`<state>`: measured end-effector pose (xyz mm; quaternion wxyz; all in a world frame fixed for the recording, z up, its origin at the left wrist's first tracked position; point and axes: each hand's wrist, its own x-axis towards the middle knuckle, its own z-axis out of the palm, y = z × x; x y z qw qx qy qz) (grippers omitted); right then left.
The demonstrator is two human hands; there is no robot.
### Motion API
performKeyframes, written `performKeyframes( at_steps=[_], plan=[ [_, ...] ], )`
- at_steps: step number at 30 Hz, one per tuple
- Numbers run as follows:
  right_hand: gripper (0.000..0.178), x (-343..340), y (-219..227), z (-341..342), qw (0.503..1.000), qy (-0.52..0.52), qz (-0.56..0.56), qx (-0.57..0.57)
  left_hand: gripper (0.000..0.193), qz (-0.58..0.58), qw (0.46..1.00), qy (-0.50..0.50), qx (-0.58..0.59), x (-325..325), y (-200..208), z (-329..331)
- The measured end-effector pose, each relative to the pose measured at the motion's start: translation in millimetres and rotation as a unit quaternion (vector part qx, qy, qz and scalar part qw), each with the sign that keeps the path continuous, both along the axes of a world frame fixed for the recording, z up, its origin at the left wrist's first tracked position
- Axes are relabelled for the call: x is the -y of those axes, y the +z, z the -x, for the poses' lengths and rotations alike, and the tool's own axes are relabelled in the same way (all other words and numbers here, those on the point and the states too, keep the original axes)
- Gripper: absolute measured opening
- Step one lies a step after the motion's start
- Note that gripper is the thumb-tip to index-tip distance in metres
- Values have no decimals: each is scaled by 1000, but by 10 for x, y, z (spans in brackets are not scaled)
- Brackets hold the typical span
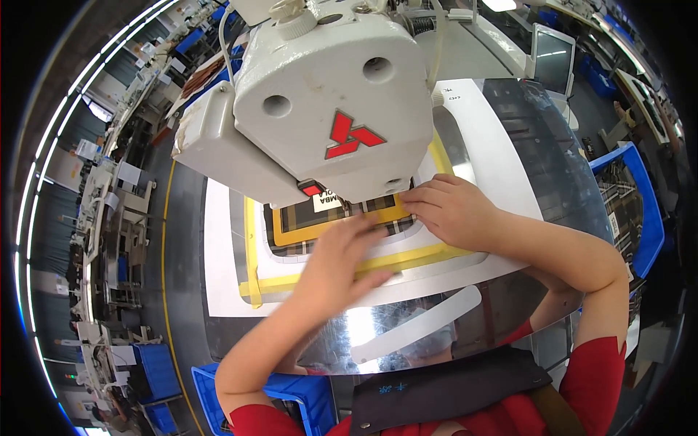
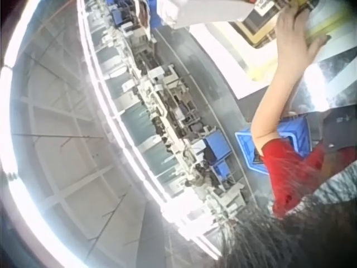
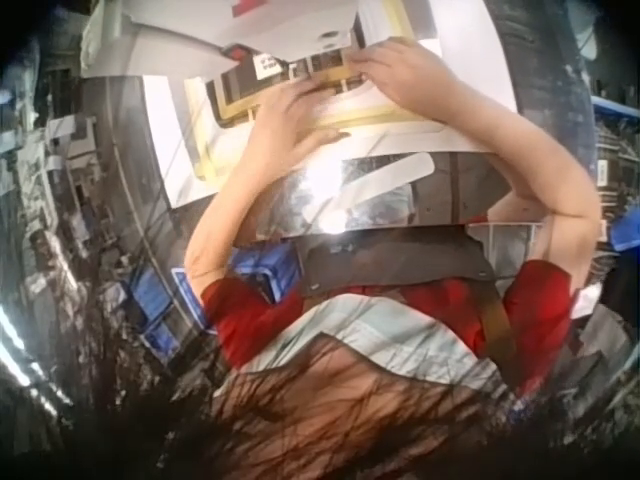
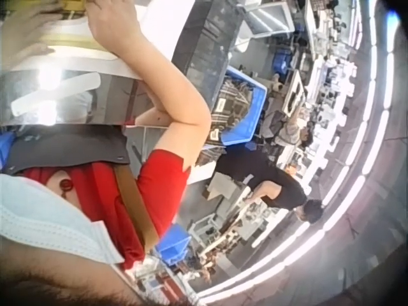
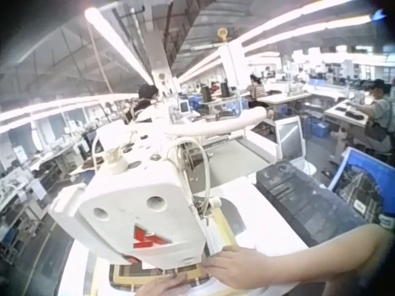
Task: Using an industrial sewing machine to stitch labels or specific patterns onto pieces of plaid fabric.
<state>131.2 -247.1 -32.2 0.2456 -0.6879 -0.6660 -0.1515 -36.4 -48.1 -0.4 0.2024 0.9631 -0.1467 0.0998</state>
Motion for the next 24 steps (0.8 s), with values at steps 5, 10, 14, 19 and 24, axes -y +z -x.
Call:
performKeyframes(
  at_steps=[5, 10, 14, 19, 24],
  plan=[
    [30, 46, 107, 13, 997, -31, 31, -63, 59, 37, 985, -117, -124, 564, 30, 621],
    [44, -28, 73, -26, 982, -129, 55, -126, 46, -50, 984, -160, -53, 454, -88, 559],
    [51, -97, 99, 14, 971, -158, 108, -141, 46, -29, 983, -175, -36, 466, -110, 406],
    [52, -88, 153, 18, 967, -153, 127, -158, 37, 34, 986, -165, 9, 430, 82, 184],
    [51, 149, 344, -36, 954, -175, 156, -187, 24, 69, 989, -97, 82, 183, 115, 163]
  ],
)
